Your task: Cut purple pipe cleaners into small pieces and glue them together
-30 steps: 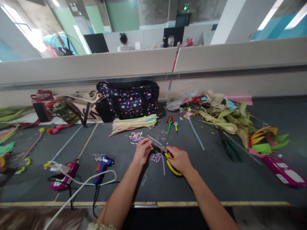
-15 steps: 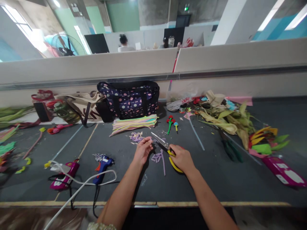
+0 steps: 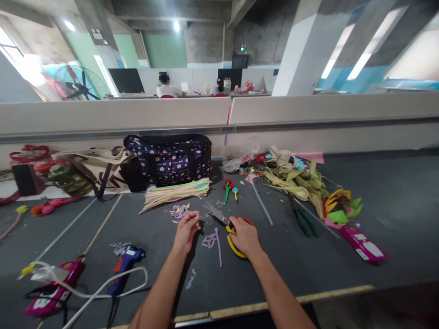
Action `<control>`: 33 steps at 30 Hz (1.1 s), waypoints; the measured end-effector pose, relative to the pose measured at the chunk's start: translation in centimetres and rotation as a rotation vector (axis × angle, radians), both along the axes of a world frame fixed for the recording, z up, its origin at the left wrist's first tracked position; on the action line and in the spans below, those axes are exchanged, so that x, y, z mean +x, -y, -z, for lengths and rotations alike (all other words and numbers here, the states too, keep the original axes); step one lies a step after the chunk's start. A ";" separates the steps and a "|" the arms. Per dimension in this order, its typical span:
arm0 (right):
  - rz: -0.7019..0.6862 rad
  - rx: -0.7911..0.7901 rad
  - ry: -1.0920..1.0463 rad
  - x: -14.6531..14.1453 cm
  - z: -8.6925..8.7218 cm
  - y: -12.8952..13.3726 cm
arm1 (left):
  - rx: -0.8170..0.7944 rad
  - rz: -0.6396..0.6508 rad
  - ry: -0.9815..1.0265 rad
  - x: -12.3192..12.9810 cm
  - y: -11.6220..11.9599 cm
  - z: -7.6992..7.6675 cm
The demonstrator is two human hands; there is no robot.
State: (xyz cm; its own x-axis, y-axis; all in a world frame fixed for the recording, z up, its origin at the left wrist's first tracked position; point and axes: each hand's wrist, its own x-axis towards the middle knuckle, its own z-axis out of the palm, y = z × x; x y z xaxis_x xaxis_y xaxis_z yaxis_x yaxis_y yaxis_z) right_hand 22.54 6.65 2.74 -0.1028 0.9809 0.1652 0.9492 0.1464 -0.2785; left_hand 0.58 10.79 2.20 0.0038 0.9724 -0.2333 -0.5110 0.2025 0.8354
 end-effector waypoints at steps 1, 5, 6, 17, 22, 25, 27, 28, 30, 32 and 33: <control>0.002 0.013 -0.004 0.0 0.1 0.0 | 0.007 -0.004 -0.017 -0.1 0.0 0.1; -0.012 0.053 -0.052 -0.1 0.2 0.0 | 0.034 -0.010 -0.058 -0.1 -0.1 0.3; -0.013 0.061 -0.067 -0.2 0.2 0.1 | 0.036 -0.003 -0.063 -0.1 -0.2 0.3; -0.054 0.086 -0.188 -0.3 0.0 0.2 | 0.087 0.022 -0.163 0.5 -0.3 0.6; -0.097 0.078 -0.182 -0.5 0.1 0.2 | 0.115 0.074 -0.147 1.0 0.1 0.4; -0.097 0.054 -0.140 -0.5 -0.1 0.2 | 0.114 0.121 -0.105 1.2 0.3 0.2; -0.098 0.047 -0.104 -0.5 -0.3 0.3 | 0.130 0.145 -0.069 1.3 0.4 0.1; -0.097 0.045 -0.090 -0.5 -0.4 0.3 | 0.141 0.151 -0.049 1.3 0.5 0.0; -0.088 0.047 -0.079 -0.4 -0.5 0.3 | 0.159 0.159 -0.012 1.2 0.5 -0.2; -0.075 0.052 -0.092 -0.4 -0.6 0.4 | 0.150 0.166 0.018 1.1 0.5 -0.3; -0.073 0.057 -0.103 -0.4 -0.6 0.4 | 0.142 0.166 0.031 1.0 0.5 -0.3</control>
State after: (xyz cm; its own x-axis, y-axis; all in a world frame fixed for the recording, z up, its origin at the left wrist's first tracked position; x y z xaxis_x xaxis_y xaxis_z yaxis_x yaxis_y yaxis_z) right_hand 22.13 6.29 3.34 -0.1530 0.9600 0.2343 0.9023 0.2324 -0.3630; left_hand 1.59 10.33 2.46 0.1719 0.9809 -0.0911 -0.5063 0.1673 0.8460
